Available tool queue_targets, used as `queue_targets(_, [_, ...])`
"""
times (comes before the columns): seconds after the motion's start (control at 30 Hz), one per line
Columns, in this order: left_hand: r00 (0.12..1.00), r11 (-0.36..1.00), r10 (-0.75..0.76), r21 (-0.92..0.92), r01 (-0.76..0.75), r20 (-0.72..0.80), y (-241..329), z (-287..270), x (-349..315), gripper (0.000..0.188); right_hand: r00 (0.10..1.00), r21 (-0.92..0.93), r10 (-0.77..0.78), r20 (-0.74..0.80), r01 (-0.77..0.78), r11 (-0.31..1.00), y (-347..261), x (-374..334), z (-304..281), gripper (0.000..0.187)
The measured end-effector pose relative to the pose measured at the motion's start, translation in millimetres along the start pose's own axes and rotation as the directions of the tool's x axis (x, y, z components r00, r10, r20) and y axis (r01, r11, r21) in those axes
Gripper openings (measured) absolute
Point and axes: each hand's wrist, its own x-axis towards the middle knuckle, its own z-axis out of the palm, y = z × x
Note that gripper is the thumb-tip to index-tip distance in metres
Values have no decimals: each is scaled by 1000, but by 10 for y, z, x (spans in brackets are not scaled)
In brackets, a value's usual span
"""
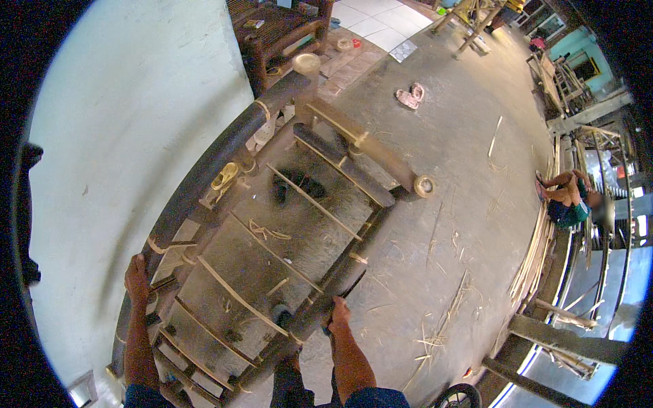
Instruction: The person walks through a workshop, picks up a long bamboo pole, and carries it to a large stack of bamboo poles. They then inspect the stacked poles by hand, touching and shifting them.
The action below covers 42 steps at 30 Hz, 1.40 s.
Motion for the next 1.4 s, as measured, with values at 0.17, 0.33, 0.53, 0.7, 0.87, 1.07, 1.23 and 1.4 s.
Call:
queue_targets(0.17, [995,995,98,5,-98,-17,-126,27,62,48,987,183,20,158,-49,982,-36,-18,15,43])
queue_targets(0.33, [939,937,322,182,-299,-118,-204,45,76,53,975,196,7,223,-51,979,-21,34,-6,53])
queue_targets(0.53, [995,995,81,47,-84,64,-127,-79,16,55,964,394,-28,266,-82,916,77,104,-1,52])
queue_targets(0.7, [992,995,97,-15,-96,84,-149,-102,107,55,978,406,-3,207,-83,910,154,140,59,43])
queue_targets(0.87, [990,999,51,-22,-49,134,-339,-100,166,56,983,302,52,175,-104,948,163,32,71,46])
queue_targets(1.07, [969,928,249,287,-240,4,-560,8,366,54,980,225,6,197,-51,973,167,-7,24,53])
queue_targets(1.23, [957,969,210,87,-231,200,-770,-98,639,69,945,281,13,327,-111,953,467,22,74,60])
queue_targets(1.4, [940,980,-190,104,167,283,-797,-257,486,79,959,186,31,281,-86,979,584,-70,30,56])
